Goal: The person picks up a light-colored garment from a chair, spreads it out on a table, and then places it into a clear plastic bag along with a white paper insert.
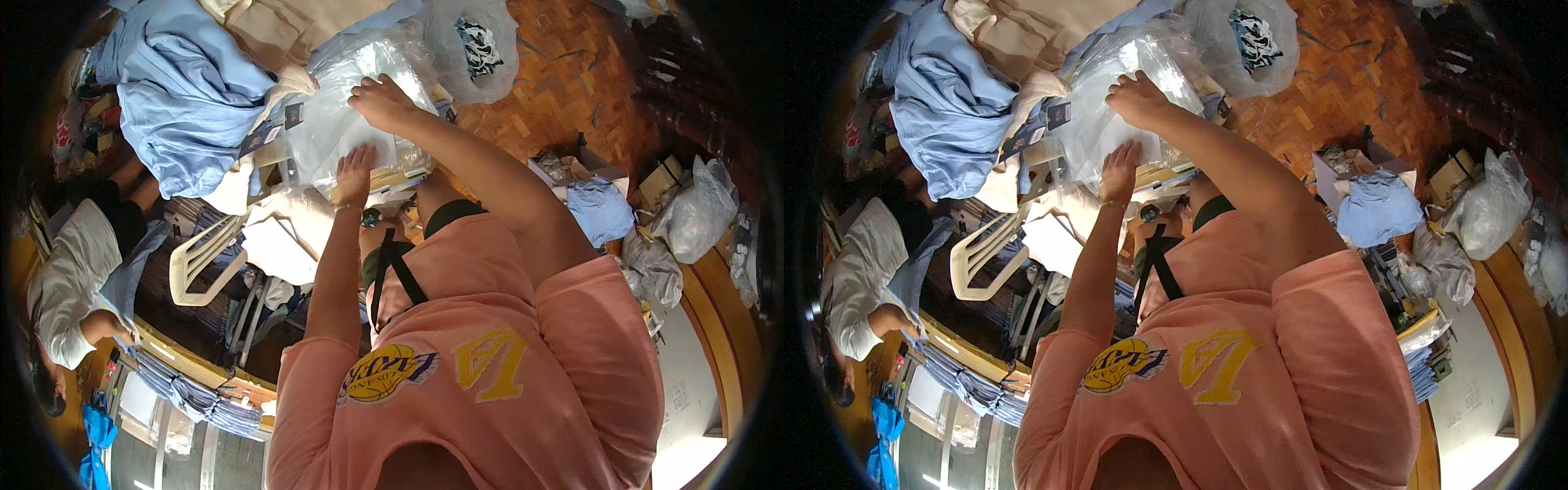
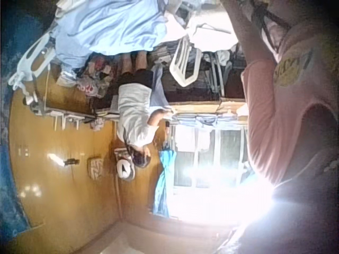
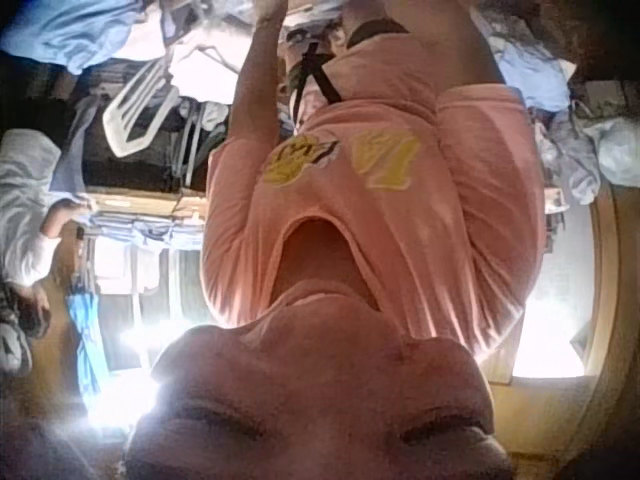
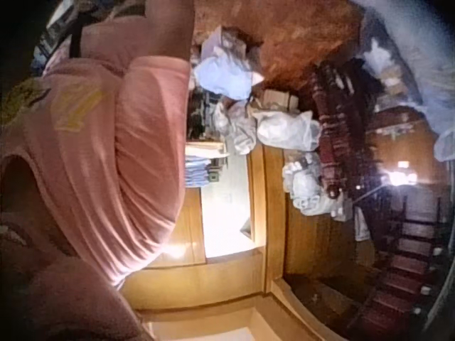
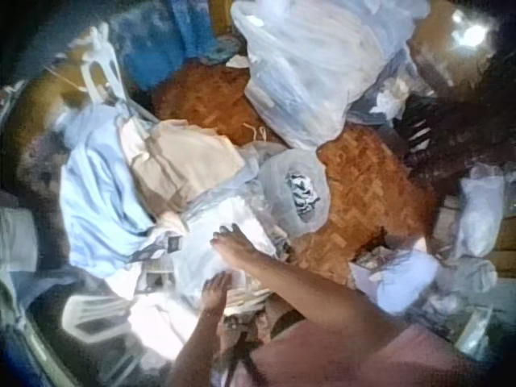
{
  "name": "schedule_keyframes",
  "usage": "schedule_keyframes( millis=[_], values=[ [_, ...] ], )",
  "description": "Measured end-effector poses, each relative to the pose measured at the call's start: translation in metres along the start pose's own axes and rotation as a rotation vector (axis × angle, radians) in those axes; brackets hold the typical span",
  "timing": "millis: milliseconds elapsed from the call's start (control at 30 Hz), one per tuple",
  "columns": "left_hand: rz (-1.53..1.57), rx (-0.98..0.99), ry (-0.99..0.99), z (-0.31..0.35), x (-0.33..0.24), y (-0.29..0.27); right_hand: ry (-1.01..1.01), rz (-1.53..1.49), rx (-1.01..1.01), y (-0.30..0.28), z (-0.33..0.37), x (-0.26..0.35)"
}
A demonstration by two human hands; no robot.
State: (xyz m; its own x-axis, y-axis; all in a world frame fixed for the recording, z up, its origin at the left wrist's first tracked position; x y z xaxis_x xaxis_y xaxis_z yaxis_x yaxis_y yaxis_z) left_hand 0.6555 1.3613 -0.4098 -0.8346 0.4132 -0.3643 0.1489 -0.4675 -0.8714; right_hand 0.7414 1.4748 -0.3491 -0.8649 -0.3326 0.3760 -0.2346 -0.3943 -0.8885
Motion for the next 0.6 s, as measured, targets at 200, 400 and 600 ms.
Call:
schedule_keyframes(
  millis=[200, 400, 600],
  values=[
    [0.179, -0.119, 0.2, 0.063, -0.031, -0.07, 0.002, 0.194, 0.124, 0.018, 0.012, 0.002],
    [0.313, -0.227, 0.1, 0.164, -0.05, -0.155, 0.047, -0.133, -0.086, 0.001, 0.036, 0.012],
    [0.29, -0.643, -0.225, 0.255, -0.039, -0.246, 0.744, -1.306, 0.141, 0.009, 0.115, -0.013]
  ],
)
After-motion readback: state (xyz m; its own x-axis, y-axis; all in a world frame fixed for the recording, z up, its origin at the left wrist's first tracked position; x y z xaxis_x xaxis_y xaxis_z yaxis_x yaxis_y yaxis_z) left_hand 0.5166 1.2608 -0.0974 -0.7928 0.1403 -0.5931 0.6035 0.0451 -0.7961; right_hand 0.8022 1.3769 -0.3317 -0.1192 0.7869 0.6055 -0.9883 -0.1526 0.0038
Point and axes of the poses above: each hand's wrist, its own z-axis away from the middle knuckle, its own y-axis out of the palm, x = y × z, the point moved 10 cm from there along -z, towards the middle knuckle, and after that the axes turned 2 degrees about -y, right-handed, at the moved point
